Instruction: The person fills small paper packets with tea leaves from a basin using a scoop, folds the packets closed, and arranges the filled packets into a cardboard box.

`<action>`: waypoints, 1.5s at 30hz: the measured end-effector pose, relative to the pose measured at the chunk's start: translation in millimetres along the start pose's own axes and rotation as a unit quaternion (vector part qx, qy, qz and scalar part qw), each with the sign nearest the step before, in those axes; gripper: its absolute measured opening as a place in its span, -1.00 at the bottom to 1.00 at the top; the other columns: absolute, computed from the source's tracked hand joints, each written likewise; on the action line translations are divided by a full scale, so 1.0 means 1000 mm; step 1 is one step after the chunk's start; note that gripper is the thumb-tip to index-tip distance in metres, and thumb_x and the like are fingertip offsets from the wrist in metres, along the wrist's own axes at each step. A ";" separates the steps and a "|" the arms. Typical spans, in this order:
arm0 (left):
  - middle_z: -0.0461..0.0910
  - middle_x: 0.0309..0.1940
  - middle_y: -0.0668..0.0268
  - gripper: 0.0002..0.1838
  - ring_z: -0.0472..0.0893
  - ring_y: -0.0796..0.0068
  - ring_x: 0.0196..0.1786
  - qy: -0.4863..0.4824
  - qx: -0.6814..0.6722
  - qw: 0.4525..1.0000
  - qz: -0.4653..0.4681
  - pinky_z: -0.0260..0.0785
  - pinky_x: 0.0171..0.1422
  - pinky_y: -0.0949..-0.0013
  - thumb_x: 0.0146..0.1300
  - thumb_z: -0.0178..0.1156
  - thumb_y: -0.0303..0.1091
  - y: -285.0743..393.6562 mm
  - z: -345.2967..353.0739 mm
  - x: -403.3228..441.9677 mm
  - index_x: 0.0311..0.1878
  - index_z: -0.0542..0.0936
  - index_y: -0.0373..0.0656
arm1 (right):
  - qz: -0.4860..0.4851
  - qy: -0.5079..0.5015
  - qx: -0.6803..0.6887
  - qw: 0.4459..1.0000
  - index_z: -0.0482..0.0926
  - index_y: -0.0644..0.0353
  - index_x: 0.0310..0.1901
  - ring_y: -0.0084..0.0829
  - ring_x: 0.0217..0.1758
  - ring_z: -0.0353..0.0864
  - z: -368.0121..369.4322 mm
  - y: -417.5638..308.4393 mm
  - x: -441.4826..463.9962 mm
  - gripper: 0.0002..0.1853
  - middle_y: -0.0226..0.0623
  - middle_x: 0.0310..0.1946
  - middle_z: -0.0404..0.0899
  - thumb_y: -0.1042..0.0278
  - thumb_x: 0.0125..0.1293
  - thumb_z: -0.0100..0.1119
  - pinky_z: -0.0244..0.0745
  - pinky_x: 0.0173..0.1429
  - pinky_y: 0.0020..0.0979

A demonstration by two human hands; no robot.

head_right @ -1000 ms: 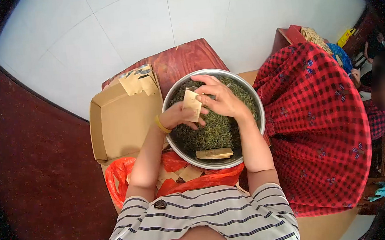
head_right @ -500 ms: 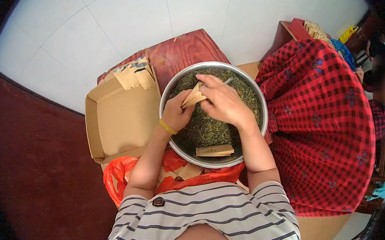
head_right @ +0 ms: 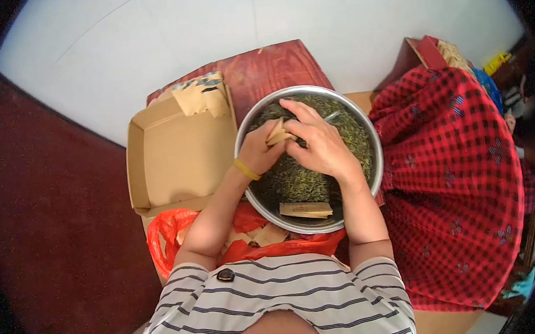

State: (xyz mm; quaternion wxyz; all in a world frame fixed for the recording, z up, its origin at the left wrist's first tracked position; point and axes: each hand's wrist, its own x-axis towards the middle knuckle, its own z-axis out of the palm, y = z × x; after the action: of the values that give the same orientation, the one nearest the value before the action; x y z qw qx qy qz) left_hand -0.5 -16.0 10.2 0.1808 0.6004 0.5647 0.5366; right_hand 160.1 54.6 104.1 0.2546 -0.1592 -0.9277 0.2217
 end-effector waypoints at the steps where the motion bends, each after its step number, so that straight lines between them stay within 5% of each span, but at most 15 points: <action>1: 0.62 -0.17 0.02 -0.56 0.63 -0.03 -0.09 -0.006 0.004 1.000 0.011 0.50 -0.05 0.13 0.14 0.31 -0.35 -0.001 0.000 -0.001 0.11 0.49 -0.14 | 0.007 -0.035 0.016 0.999 0.58 0.27 -0.14 0.02 0.40 0.32 0.000 -0.001 0.000 -0.72 -0.06 0.35 0.34 0.57 0.04 0.18 0.32 0.36 -0.20; 6: 0.62 -0.19 0.03 -0.54 0.65 0.00 -0.11 -0.048 0.020 0.999 -0.002 0.49 -0.06 0.18 0.13 0.31 -0.40 0.004 0.000 0.000 0.12 0.47 -0.20 | 0.019 -0.072 0.045 0.996 0.60 0.28 -0.17 -0.02 0.42 0.32 -0.003 0.005 -0.002 -0.75 -0.07 0.36 0.34 0.56 0.06 0.19 0.26 0.40 -0.19; 12: 0.62 -0.23 0.00 -0.62 0.66 -0.01 -0.15 0.013 -0.036 0.999 0.001 0.49 -0.09 0.17 0.39 0.16 -0.19 0.014 -0.004 0.002 0.13 0.44 -0.24 | 0.040 0.030 0.065 0.997 0.61 0.29 -0.17 -0.10 0.39 0.37 -0.004 0.011 0.002 -0.85 -0.10 0.29 0.45 0.41 0.30 0.24 0.20 0.42 -0.19; 13: 0.62 -0.18 -0.01 -0.63 0.64 -0.01 -0.12 0.010 -0.023 1.000 -0.001 0.48 -0.05 0.17 0.38 0.16 -0.21 0.014 -0.004 0.002 0.12 0.45 -0.24 | 0.000 0.066 0.031 0.997 0.61 0.26 -0.22 -0.07 0.25 0.49 0.000 0.011 0.003 -0.87 -0.12 0.17 0.55 0.40 0.27 0.25 0.38 0.28 -0.20; 15: 0.61 -0.14 -0.02 -0.64 0.63 -0.01 -0.08 0.005 -0.010 1.000 -0.003 0.47 -0.01 0.16 0.38 0.15 -0.22 0.012 -0.004 0.002 0.12 0.46 -0.25 | 0.007 0.075 0.040 0.996 0.60 0.27 -0.23 -0.08 0.17 0.53 0.002 0.009 0.004 -0.87 -0.13 0.09 0.58 0.41 0.26 0.26 0.42 0.21 -0.22; 17: 0.59 -0.05 0.00 -0.66 0.58 -0.01 -0.01 0.092 -0.006 0.987 0.133 0.43 0.09 0.17 0.37 0.15 -0.24 0.009 -0.003 0.006 0.08 0.50 -0.26 | 0.011 0.081 0.046 0.996 0.60 0.27 -0.24 -0.10 0.09 0.58 0.002 0.004 0.005 -0.88 -0.14 0.01 0.62 0.42 0.26 0.26 0.46 0.14 -0.24; 21: 0.56 0.01 0.03 -0.70 0.54 0.01 0.03 0.038 0.108 0.982 0.153 0.39 0.16 0.19 0.36 0.14 -0.28 0.021 -0.020 0.010 0.04 0.54 -0.26 | -0.020 0.106 -0.030 0.994 0.60 0.29 -0.24 -0.17 -0.06 0.63 0.001 -0.002 0.008 -0.89 -0.15 -0.11 0.64 0.46 0.24 0.27 0.50 -0.01 -0.31; 24: 0.58 -0.07 0.05 -0.73 0.57 0.08 -0.03 0.023 0.119 0.984 0.127 0.42 0.11 0.21 0.35 0.15 -0.31 0.028 -0.038 0.009 0.00 0.57 -0.28 | -0.050 0.138 -0.019 0.989 0.60 0.28 -0.12 -0.24 -0.08 0.64 0.006 -0.003 0.009 -0.83 -0.16 -0.10 0.64 0.45 0.28 0.26 0.50 0.02 -0.35; 27: 0.62 -0.27 0.20 -0.76 0.60 0.33 -0.20 0.159 -0.005 0.987 -0.016 0.44 -0.07 0.29 0.37 0.12 -0.29 -0.002 -0.057 0.011 -0.08 0.60 -0.27 | -0.027 0.178 0.044 0.983 0.58 0.25 0.04 -0.31 -0.07 0.64 0.008 -0.002 0.008 -0.73 -0.19 -0.07 0.64 0.43 0.31 0.25 0.52 0.04 -0.36; 28: 0.62 -0.36 0.23 -0.74 0.59 0.38 -0.28 0.208 -0.087 0.972 -0.070 0.43 -0.15 0.28 0.39 0.09 -0.25 -0.031 -0.064 0.012 -0.10 0.61 -0.25 | -0.003 0.191 0.071 0.979 0.57 0.22 0.09 -0.31 -0.06 0.65 0.008 -0.001 0.007 -0.67 -0.20 -0.05 0.64 0.43 0.30 0.26 0.54 0.02 -0.34; 30: 0.59 -0.44 0.32 -0.76 0.52 0.56 -0.33 0.245 -0.023 0.952 -0.180 0.37 -0.23 0.35 0.38 0.07 -0.28 -0.083 -0.104 0.012 -0.19 0.62 -0.24 | 0.022 0.188 0.084 0.978 0.52 0.20 0.18 -0.37 -0.04 0.64 0.009 0.001 0.005 -0.61 -0.21 0.00 0.64 0.41 0.33 0.24 0.55 0.04 -0.35; 33: 0.53 -0.53 0.36 -0.78 0.45 0.60 -0.41 0.314 0.022 0.929 -0.195 0.31 -0.31 0.37 0.33 0.11 -0.29 -0.112 -0.129 0.006 -0.27 0.61 -0.25 | 0.041 0.181 0.124 0.975 0.48 0.19 0.24 -0.40 -0.04 0.62 0.009 0.006 0.006 -0.57 -0.21 0.01 0.63 0.44 0.34 0.21 0.55 0.02 -0.37; 35: 0.51 -0.57 0.36 -0.79 0.42 0.63 -0.46 0.369 -0.082 0.869 -0.320 0.32 -0.35 0.37 0.25 0.16 -0.29 -0.133 -0.138 0.008 -0.34 0.62 -0.25 | 0.061 0.165 0.141 0.974 0.44 0.21 0.27 -0.52 -0.05 0.58 0.011 0.009 0.006 -0.57 -0.24 0.01 0.63 0.41 0.39 0.19 0.51 0.02 -0.45; 42: 0.56 -0.55 0.38 -0.81 0.48 0.61 -0.47 0.356 -0.092 0.867 -0.335 0.38 -0.30 0.40 0.14 0.22 -0.34 -0.161 -0.130 0.031 -0.25 0.68 -0.23 | 0.081 0.158 0.153 0.972 0.44 0.21 0.28 -0.55 -0.06 0.58 0.010 0.014 0.005 -0.56 -0.24 0.04 0.63 0.38 0.39 0.20 0.51 0.02 -0.46; 45: 0.59 -0.53 0.35 -0.77 0.53 0.57 -0.44 0.385 0.005 0.877 -0.289 0.41 -0.26 0.41 0.12 0.22 -0.36 -0.168 -0.127 0.034 -0.18 0.70 -0.23 | 0.088 0.151 0.153 0.973 0.43 0.21 0.28 -0.55 -0.06 0.58 0.009 0.016 0.005 -0.55 -0.24 0.04 0.62 0.37 0.39 0.20 0.51 0.00 -0.47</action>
State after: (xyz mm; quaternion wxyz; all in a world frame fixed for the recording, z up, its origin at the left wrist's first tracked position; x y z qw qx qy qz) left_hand -196.5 14.1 -67.7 0.0930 0.1577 0.7405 0.6466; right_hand 154.0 66.9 91.2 0.3927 -0.2313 -0.8159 0.3557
